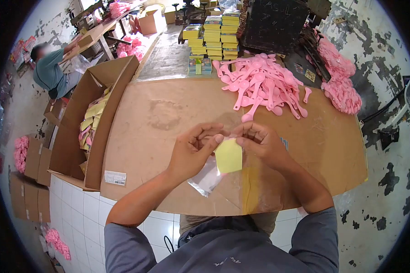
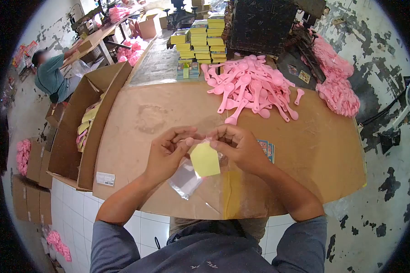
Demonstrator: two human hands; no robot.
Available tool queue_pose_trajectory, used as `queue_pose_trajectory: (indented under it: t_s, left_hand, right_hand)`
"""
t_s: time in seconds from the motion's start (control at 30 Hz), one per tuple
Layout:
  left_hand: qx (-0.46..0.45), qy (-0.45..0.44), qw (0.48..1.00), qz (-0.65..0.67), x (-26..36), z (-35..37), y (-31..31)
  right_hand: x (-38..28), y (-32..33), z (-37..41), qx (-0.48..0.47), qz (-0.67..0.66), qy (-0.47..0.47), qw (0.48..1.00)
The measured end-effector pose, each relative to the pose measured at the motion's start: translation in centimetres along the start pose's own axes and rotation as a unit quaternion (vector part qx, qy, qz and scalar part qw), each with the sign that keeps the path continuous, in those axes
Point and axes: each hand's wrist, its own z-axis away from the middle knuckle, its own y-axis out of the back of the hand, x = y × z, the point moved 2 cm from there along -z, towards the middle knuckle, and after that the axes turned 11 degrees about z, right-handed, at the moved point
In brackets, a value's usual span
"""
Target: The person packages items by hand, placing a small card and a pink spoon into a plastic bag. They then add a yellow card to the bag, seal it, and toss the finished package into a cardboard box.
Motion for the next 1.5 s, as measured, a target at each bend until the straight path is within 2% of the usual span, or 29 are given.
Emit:
queue_pose_trajectory:
  t_s: [0.13, 0.33, 0.53, 0.63, 0.73, 0.83, 0.93, 1.03, 1.23, 1.5]
  left_hand:
    - [-0.026, 0.038, 0.999, 0.007, -1.0, -0.5, 0.4]
    - [-0.023, 0.025, 0.999, 0.002, -1.5, -0.6, 0.9]
    - [-0.019, 0.048, 0.999, -0.008, -1.7, -1.1, 1.4]
    - [-0.020, 0.039, 0.999, -0.020, -1.8, -1.1, 1.6]
    - [-0.026, 0.036, 0.999, -0.015, -2.5, -1.2, 1.9]
    - [-0.016, 0.043, 0.999, -0.014, -3.3, -1.4, 2.3]
    - [-0.022, 0.051, 0.998, -0.013, -3.1, -1.3, 2.0]
    - [-0.024, 0.042, 0.999, -0.004, -2.1, -1.2, 1.2]
    - [-0.030, 0.052, 0.998, -0.025, -2.5, -1.3, 1.9]
    - [-0.005, -0.032, 0.997, -0.064, -3.0, -1.2, 2.2]
  right_hand:
    - [0.5, 0.9, -0.1, 0.017, 0.033, -0.004, 0.999]
    - [0.5, 0.8, 0.1, 0.007, 0.035, 0.001, 0.999]
    - [1.4, 1.7, -0.4, 0.013, 0.033, -0.005, 0.999]
    - [1.0, 1.0, -0.2, 0.018, -0.018, 0.003, 1.000]
    - [1.4, 1.6, -0.3, -0.020, 0.040, -0.018, 0.999]
    - [1.0, 1.7, -0.2, -0.065, 0.046, -0.025, 0.996]
    - [1.0, 2.0, -0.3, -0.067, 0.035, -0.025, 0.997]
    - [2.3, 2.1, -0.5, -0.023, 0.002, -0.008, 1.000]
    - [2.2, 2.0, -0.6, 0.002, -0.004, 0.017, 1.000]
    - [3.5, 2.7, -0.8, -0.004, -0.020, 0.006, 1.000]
